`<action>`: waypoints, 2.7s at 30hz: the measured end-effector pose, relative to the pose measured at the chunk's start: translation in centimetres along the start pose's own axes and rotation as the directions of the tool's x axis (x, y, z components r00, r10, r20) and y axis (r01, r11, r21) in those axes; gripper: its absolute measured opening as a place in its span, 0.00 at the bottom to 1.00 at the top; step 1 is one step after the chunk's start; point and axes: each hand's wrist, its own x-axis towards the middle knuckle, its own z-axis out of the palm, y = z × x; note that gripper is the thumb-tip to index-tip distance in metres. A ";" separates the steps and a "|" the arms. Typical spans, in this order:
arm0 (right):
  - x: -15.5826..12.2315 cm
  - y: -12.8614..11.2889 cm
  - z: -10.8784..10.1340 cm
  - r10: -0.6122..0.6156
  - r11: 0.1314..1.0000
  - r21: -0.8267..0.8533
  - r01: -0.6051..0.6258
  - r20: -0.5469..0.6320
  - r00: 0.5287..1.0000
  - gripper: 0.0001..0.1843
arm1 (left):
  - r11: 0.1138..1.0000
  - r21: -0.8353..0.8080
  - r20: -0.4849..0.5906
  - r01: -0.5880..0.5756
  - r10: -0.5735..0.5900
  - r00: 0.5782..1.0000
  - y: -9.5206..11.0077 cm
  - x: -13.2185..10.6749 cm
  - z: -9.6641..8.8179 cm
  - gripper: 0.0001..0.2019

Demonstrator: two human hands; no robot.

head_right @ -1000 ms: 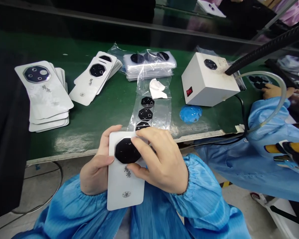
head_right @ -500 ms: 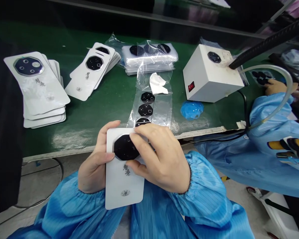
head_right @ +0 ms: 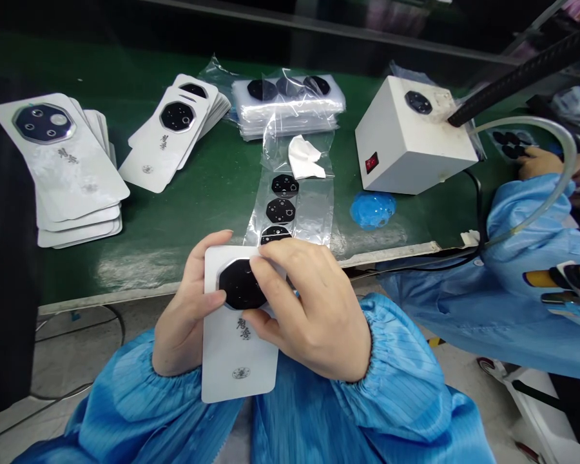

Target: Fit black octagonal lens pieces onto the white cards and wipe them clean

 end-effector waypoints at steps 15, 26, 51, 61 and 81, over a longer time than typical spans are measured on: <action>0.0 -0.7 -0.4 -0.019 0.999 -0.029 0.017 -0.054 0.998 0.16 | 0.995 0.098 -0.053 -0.014 0.019 0.998 0.3 -0.7 0.3 0.20; -0.3 -0.8 -0.5 -0.034 0.999 -0.015 0.033 -0.056 0.998 0.18 | 0.991 0.129 -0.073 -0.045 0.055 0.996 0.2 -1.0 0.6 0.20; 0.0 -0.3 -1.3 0.024 0.999 0.033 -0.023 -0.034 0.999 0.19 | 0.996 0.092 -0.010 0.002 -0.001 1.000 0.6 -0.7 0.6 0.21; 0.2 -0.3 -1.8 0.033 0.999 0.021 -0.032 -0.030 0.999 0.17 | 0.996 0.091 0.003 0.018 -0.018 1.000 0.8 -0.4 0.9 0.22; 0.2 0.0 -2.0 0.019 0.999 0.037 -0.018 -0.019 1.000 0.18 | 0.993 0.114 0.053 -0.030 0.024 0.998 0.7 -0.1 0.8 0.23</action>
